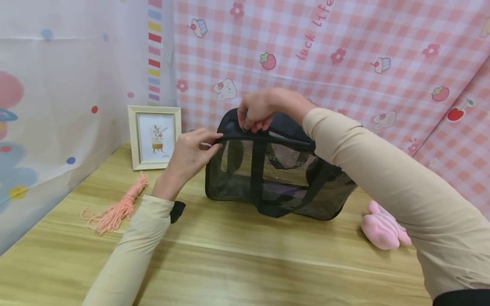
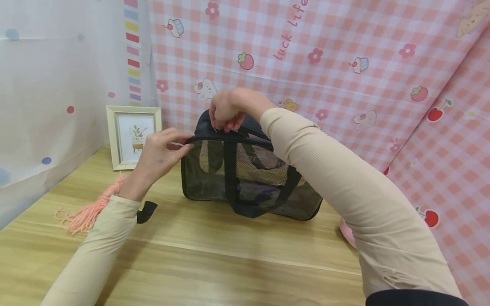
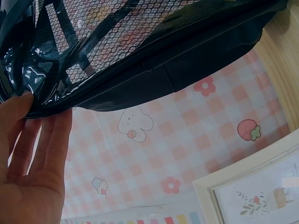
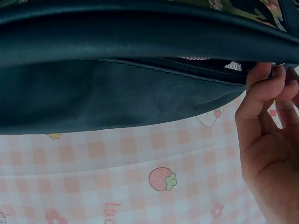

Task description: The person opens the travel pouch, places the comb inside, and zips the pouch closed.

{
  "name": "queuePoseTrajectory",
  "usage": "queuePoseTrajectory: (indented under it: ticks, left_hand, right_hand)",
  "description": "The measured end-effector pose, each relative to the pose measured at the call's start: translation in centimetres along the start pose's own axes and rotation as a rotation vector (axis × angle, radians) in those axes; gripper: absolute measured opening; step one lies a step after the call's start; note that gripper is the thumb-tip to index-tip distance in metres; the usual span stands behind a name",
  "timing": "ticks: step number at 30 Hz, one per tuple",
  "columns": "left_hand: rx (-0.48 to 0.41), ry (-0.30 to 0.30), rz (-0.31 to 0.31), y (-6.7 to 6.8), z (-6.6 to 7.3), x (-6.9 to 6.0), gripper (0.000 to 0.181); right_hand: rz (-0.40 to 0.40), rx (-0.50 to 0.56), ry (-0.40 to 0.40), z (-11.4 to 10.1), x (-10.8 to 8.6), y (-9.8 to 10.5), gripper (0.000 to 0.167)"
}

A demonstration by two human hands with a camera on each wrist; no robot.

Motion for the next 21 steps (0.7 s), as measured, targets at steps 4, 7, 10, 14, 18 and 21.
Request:
queuePoseTrajectory:
  ticks: [4, 7, 10, 14, 18, 21]
  left_hand:
    - [-0.003, -0.006, -0.007, -0.1, 0.2, 0.2, 0.019]
    - [0.000, -0.008, -0.007, -0.1, 0.2, 0.3, 0.020]
    - [0.003, -0.005, -0.006, -0.1, 0.1, 0.2, 0.019]
    - [0.000, 0.000, -0.005, -0.1, 0.1, 0.2, 0.019]
    - [0.008, 0.008, -0.003, -0.1, 0.0, 0.1, 0.019]
    - [0.011, 0.009, -0.001, -0.1, 0.0, 0.1, 0.020]
  right_hand:
    - [0.010, -0.001, -0.008, 0.1, -0.1, 0.0, 0.019]
    - [0.013, 0.004, -0.023, 0.2, -0.1, 0.0, 0.022]
    - [0.009, 0.024, -0.050, 0.2, -0.1, -0.1, 0.023]
    - [0.018, 0.085, -0.096, 0.5, -0.1, -0.2, 0.019]
    - [0.056, 0.170, -0.144, 1.0, -0.2, 0.0, 0.018]
    - [0.076, 0.214, -0.170, 1.6, -0.3, -0.1, 0.018]
Point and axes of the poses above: each hand's wrist, its own x-axis towards the middle knuckle, its own y-axis out of the back of the hand, z = x × y, the point moved 10 cm from there along x, towards the middle knuckle, and after that the axes turned 4 degrees about -y, right-handed, at the moved point
